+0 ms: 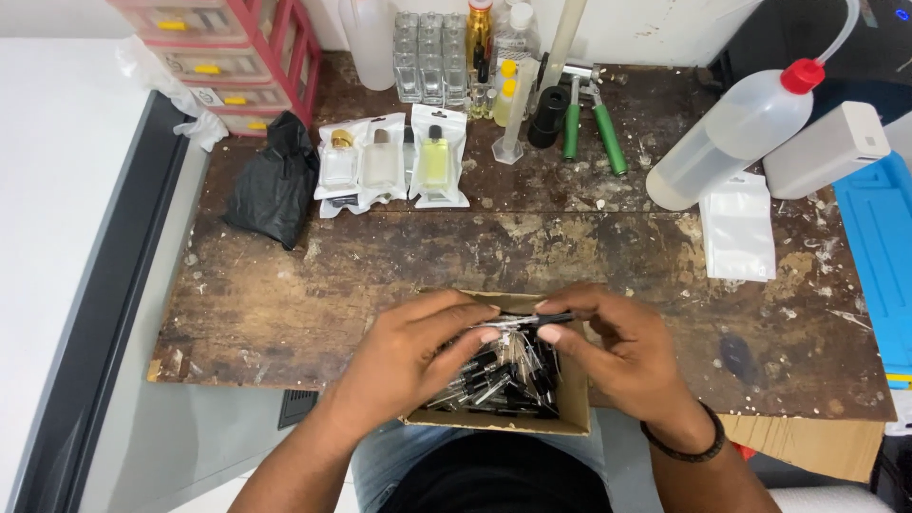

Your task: The person is inspecting and assembling spray mechanisms for perfume bottles from a cardboard box on a workbench.

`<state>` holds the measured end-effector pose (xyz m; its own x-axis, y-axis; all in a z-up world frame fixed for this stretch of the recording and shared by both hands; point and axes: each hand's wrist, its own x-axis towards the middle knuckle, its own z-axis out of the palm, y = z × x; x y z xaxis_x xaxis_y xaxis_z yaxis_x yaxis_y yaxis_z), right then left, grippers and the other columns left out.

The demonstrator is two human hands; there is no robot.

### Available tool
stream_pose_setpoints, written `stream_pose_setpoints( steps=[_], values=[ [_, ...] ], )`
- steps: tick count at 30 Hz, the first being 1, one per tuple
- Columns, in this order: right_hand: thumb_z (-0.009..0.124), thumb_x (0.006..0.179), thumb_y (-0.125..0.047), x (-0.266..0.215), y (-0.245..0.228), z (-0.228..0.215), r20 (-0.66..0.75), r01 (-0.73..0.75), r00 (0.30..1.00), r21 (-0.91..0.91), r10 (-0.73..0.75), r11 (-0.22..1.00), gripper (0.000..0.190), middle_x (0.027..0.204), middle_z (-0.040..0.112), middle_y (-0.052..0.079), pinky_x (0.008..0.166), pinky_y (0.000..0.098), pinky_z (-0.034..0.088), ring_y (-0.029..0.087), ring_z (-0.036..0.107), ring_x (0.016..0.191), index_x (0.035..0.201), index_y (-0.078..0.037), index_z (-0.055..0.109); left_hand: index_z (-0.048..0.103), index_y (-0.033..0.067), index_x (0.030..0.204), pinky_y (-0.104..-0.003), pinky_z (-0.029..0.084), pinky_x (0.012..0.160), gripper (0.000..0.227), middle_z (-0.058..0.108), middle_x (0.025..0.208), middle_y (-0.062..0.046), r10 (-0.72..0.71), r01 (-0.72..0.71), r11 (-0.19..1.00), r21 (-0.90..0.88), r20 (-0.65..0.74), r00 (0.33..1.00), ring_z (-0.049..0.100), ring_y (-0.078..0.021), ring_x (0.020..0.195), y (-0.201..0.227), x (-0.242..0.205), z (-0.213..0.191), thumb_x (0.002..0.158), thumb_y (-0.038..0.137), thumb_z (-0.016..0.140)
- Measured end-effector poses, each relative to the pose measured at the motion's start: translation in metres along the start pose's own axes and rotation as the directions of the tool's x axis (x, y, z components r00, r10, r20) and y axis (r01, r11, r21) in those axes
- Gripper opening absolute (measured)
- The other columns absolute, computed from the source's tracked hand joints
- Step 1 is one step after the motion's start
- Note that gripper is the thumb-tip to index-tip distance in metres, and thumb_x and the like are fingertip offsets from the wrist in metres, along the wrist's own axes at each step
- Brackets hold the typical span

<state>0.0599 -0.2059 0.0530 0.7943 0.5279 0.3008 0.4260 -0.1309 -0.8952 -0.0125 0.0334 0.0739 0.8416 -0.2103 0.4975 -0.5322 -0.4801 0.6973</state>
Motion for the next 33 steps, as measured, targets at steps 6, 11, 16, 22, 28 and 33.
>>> stream_pose_setpoints(
  steps=[6,11,16,22,28,33],
  values=[
    [0.071,0.091,-0.003,0.006,-0.014,0.0,0.032,0.118,0.992,0.062,-0.12,0.991,0.017,0.108,0.078,0.014,0.1,0.0384,0.066,0.028,0.077,0.107,0.108,-0.001,0.073,0.072,-0.0022,0.112,-0.032,0.06,0.072,0.023,0.073,0.1,-0.012,-0.001,0.001,1.0,0.006,0.002,1.0,0.073,-0.0237,0.083,0.001,0.002,-0.003,0.099,0.015,0.066],
    [0.068,0.094,-0.024,0.004,-0.01,0.004,0.119,0.033,0.993,-0.174,-0.013,0.984,0.027,0.111,0.079,0.006,0.093,0.0348,0.066,0.023,0.079,0.105,0.116,-0.009,0.072,0.068,0.0003,0.109,-0.036,0.055,0.075,0.019,0.068,0.098,-0.011,-0.003,0.002,1.0,0.027,0.042,0.999,0.068,-0.0249,0.086,-0.001,0.003,0.003,0.098,0.015,0.069],
    [0.065,0.097,-0.026,0.007,-0.002,0.007,0.235,0.136,0.97,-0.32,-0.06,0.938,0.031,0.114,0.076,0.008,0.085,0.0379,0.06,0.025,0.075,0.102,0.122,-0.007,0.069,0.068,0.0029,0.113,-0.038,0.053,0.08,0.022,0.069,0.102,-0.008,-0.045,0.017,0.978,0.209,0.128,0.991,0.064,-0.0247,0.089,-0.012,-0.007,0.01,0.095,0.015,0.074],
    [0.069,0.097,-0.024,0.011,-0.018,-0.008,0.195,0.285,0.956,-0.454,-0.218,0.844,0.034,0.114,0.072,0.015,0.08,0.0357,0.058,0.024,0.07,0.092,0.119,0.0,0.066,0.075,0.0123,0.095,-0.043,0.039,0.082,0.006,0.077,0.089,-0.006,-0.217,-0.087,0.781,0.619,0.4,0.891,0.06,-0.0271,0.085,-0.01,-0.012,0.028,0.09,0.015,0.072],
    [0.057,0.101,-0.035,0.007,-0.02,-0.011,0.35,0.194,0.937,-0.561,0.018,0.805,0.032,0.114,0.07,0.005,0.074,0.0384,0.057,0.024,0.071,0.099,0.119,-0.012,0.069,0.07,0.0138,0.081,-0.044,0.044,0.091,0.009,0.07,0.067,-0.004,-0.318,-0.257,0.584,0.77,0.508,0.801,0.063,-0.0246,0.076,-0.017,-0.015,0.048,0.09,0.012,0.07],
    [0.061,0.101,-0.025,0.004,-0.019,-0.008,0.282,0.261,0.949,-0.448,-0.142,0.855,0.026,0.105,0.071,0.009,0.082,0.0376,0.056,0.026,0.069,0.1,0.116,-0.004,0.069,0.074,0.0095,0.101,-0.042,0.051,0.079,0.023,0.072,0.083,-0.009,-0.181,-0.28,0.681,0.677,0.525,0.832,0.065,-0.026,0.08,-0.013,-0.006,0.055,0.079,0.008,0.078]
  ],
)
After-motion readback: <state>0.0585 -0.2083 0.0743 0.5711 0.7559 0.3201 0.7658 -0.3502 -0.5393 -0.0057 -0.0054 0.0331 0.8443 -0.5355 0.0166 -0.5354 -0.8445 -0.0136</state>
